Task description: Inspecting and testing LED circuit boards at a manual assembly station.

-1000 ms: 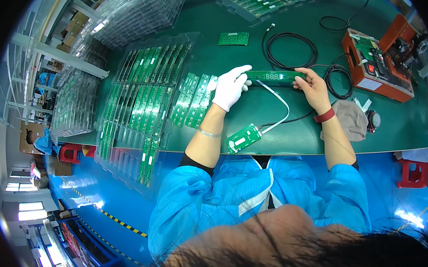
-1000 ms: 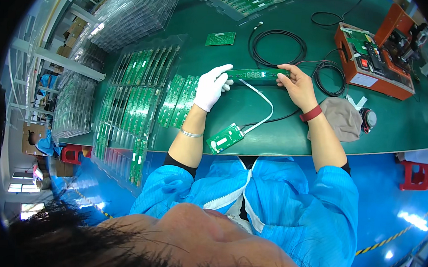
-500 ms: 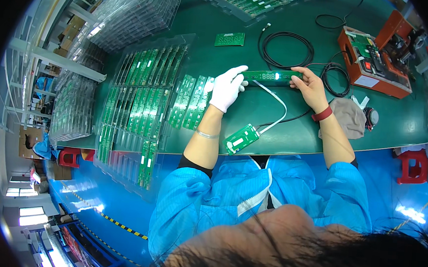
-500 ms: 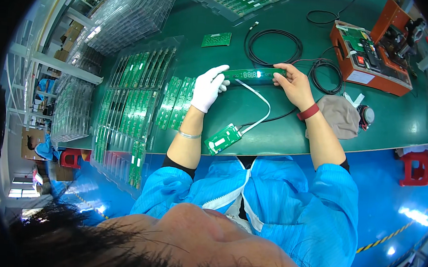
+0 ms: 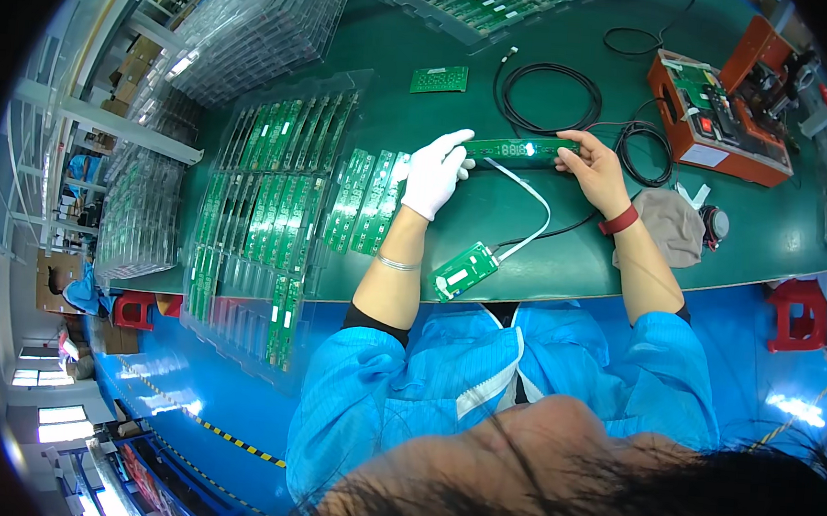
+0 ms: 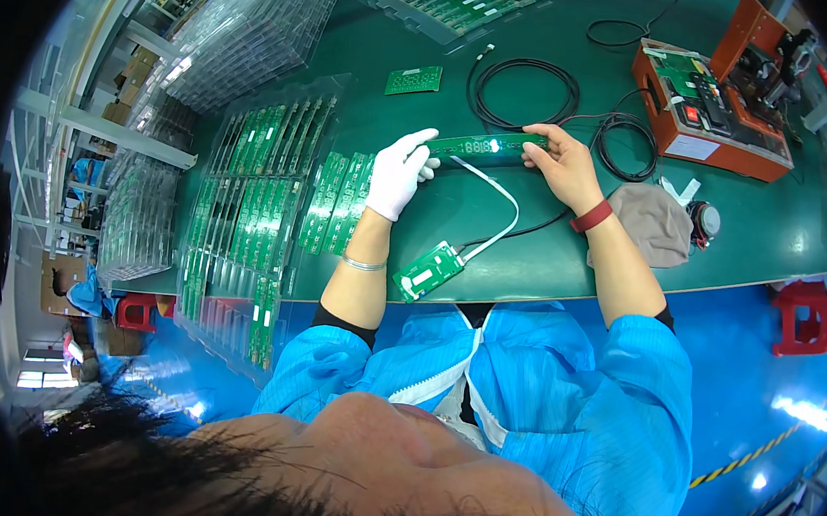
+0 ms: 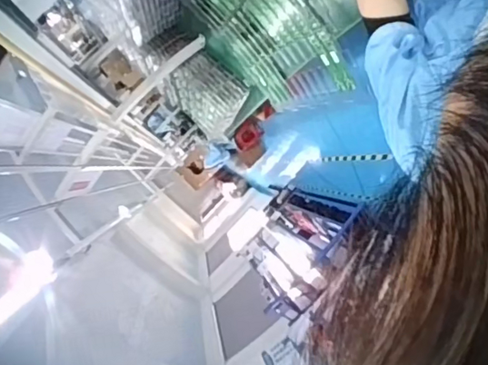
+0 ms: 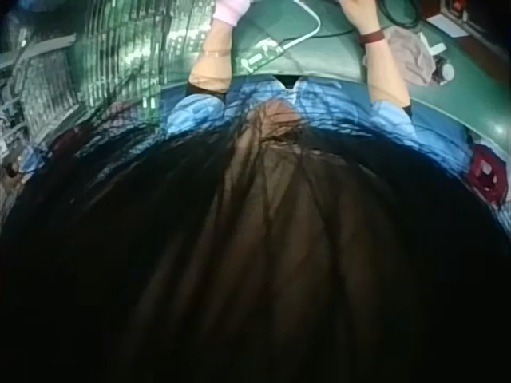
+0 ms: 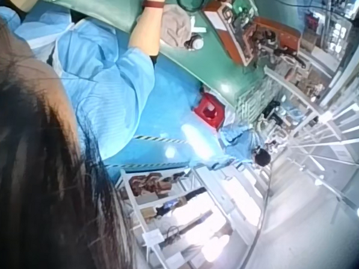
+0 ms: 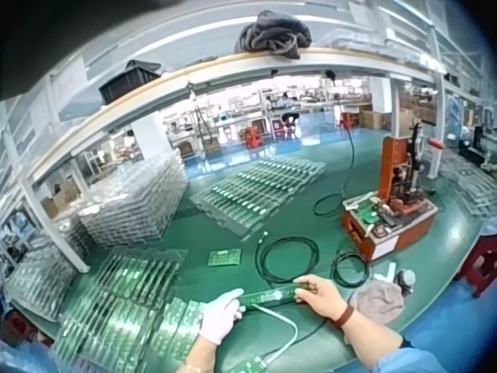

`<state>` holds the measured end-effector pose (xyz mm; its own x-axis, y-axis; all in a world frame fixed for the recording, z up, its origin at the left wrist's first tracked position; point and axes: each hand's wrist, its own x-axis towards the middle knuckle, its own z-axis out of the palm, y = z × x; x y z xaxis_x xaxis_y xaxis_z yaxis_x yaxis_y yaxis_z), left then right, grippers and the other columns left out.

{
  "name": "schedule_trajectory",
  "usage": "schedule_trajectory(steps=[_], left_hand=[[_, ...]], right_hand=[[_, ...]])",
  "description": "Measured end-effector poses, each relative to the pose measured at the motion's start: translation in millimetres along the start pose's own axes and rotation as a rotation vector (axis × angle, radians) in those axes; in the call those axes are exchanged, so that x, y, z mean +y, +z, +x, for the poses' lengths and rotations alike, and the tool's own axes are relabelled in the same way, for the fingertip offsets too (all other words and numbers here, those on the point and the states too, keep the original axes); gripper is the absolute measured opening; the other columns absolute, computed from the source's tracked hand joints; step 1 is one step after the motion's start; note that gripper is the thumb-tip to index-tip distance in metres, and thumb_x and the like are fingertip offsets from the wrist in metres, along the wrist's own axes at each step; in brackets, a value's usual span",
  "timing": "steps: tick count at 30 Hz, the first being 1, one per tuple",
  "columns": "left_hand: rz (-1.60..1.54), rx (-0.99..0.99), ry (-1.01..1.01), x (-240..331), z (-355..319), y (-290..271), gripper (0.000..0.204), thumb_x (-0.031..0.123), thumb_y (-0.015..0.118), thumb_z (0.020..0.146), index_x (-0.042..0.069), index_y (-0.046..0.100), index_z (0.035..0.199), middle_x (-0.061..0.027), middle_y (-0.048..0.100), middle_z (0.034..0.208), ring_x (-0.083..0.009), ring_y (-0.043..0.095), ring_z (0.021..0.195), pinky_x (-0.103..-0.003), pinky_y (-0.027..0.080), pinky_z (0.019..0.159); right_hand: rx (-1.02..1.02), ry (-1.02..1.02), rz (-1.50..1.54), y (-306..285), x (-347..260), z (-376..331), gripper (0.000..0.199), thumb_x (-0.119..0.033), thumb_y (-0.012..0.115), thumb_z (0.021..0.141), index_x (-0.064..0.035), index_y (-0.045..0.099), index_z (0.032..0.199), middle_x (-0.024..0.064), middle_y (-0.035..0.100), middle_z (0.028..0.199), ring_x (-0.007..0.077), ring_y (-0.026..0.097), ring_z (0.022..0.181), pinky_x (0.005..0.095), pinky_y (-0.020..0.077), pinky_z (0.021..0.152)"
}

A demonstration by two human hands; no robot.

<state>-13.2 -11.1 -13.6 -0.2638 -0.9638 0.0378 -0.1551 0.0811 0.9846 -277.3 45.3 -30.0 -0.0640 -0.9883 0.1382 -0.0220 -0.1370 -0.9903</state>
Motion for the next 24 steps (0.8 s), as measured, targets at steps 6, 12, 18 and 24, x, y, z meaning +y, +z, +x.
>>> schedule_trajectory(steps=[6,12,18,24], left_hand=[[-0.048,-0.044,-0.017,-2.5,1.7,0.1,0.034,0.006,0.049,0.091,0.003,0.062,0.123,-0.0095,0.066,0.076,-0.0119,0.06,0.063,-0.02,0.046,0.057],[-0.022,-0.013,-0.045,8.8,-1.4,4.0,0.037,0.01,0.049,0.095,0.004,0.057,0.131,-0.0087,0.064,0.083,-0.0128,0.061,0.069,-0.021,0.049,0.064],[0.199,-0.017,0.074,-0.7,2.8,-0.2,0.031,0.006,0.059,0.089,0.0,0.061,0.119,-0.0071,0.063,0.079,-0.0112,0.056,0.064,-0.022,0.049,0.06],[0.191,-0.011,0.115,-11.5,7.1,0.1,0.029,0.01,0.057,0.091,0.0,0.061,0.119,-0.0055,0.06,0.072,-0.0099,0.051,0.058,-0.021,0.045,0.055]], right_hand=[[0.056,-0.003,0.044,1.7,2.7,-0.6,0.029,-0.001,0.058,0.091,-0.0013,0.058,0.12,0.0088,0.065,0.091,0.0131,0.063,0.079,0.0228,0.0538,0.075],[0.048,-0.027,-0.039,1.9,11.5,3.1,0.027,0.001,0.061,0.087,-0.0031,0.062,0.114,0.0075,0.067,0.088,0.0123,0.063,0.073,0.024,0.055,0.068],[0.009,-0.094,-0.112,0.2,4.3,-0.5,0.026,-0.004,0.062,0.087,-0.0056,0.063,0.113,0.0052,0.067,0.083,0.011,0.063,0.069,0.0229,0.052,0.065],[0.014,-0.101,-0.213,-2.1,-5.4,-7.0,0.025,-0.011,0.064,0.087,-0.0065,0.064,0.111,0.0039,0.069,0.077,0.0117,0.064,0.065,0.0236,0.0509,0.064]])
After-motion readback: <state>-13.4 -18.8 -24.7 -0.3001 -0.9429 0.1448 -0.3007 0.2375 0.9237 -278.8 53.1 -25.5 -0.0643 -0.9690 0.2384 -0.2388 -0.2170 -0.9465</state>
